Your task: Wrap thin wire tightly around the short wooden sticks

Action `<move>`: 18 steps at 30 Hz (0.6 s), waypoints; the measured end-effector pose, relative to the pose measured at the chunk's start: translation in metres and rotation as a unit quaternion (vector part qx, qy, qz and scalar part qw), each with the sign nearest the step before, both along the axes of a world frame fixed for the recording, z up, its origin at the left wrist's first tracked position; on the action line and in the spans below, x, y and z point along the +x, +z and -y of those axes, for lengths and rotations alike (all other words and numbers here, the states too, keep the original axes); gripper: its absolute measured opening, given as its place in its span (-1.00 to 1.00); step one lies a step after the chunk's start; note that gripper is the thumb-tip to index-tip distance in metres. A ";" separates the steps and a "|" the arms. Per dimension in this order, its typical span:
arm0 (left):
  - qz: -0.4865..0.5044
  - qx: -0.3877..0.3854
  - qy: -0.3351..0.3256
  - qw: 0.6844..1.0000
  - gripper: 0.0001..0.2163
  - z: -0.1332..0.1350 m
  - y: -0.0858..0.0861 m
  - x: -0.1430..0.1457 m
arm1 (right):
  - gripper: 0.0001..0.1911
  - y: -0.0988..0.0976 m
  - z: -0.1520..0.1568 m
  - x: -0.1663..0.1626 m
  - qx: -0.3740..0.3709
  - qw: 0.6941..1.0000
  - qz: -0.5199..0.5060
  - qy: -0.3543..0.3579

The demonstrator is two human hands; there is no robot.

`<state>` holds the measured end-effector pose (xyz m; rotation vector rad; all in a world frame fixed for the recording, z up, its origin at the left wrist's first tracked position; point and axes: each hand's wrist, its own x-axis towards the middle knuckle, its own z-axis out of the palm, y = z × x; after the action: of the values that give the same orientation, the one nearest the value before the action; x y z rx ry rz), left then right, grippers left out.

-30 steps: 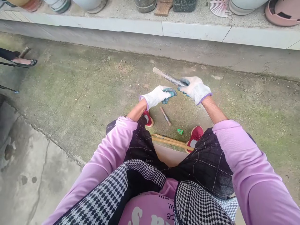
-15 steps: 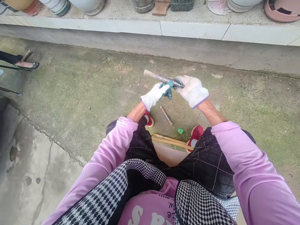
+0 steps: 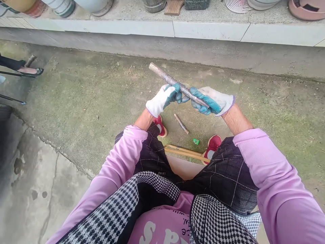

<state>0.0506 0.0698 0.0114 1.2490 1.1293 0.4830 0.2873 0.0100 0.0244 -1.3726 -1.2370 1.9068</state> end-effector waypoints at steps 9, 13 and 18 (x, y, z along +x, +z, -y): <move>-0.116 -0.005 -0.163 0.980 -0.88 0.026 -0.015 0.018 | -0.63 -0.037 -0.028 -0.002 0.168 0.907 0.382 -0.061; -0.127 0.001 -0.211 0.969 -0.83 0.025 -0.017 0.011 | -0.84 -0.047 -0.036 0.003 0.179 0.832 0.522 0.058; -0.156 0.037 -0.152 0.975 -0.86 0.001 -0.019 -0.011 | -0.88 -0.056 -0.026 0.030 0.113 0.821 0.512 0.225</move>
<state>0.0398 0.0687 -0.0080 1.5696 1.1604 0.0993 0.3175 0.0357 -0.0312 -2.2025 -2.3611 1.0975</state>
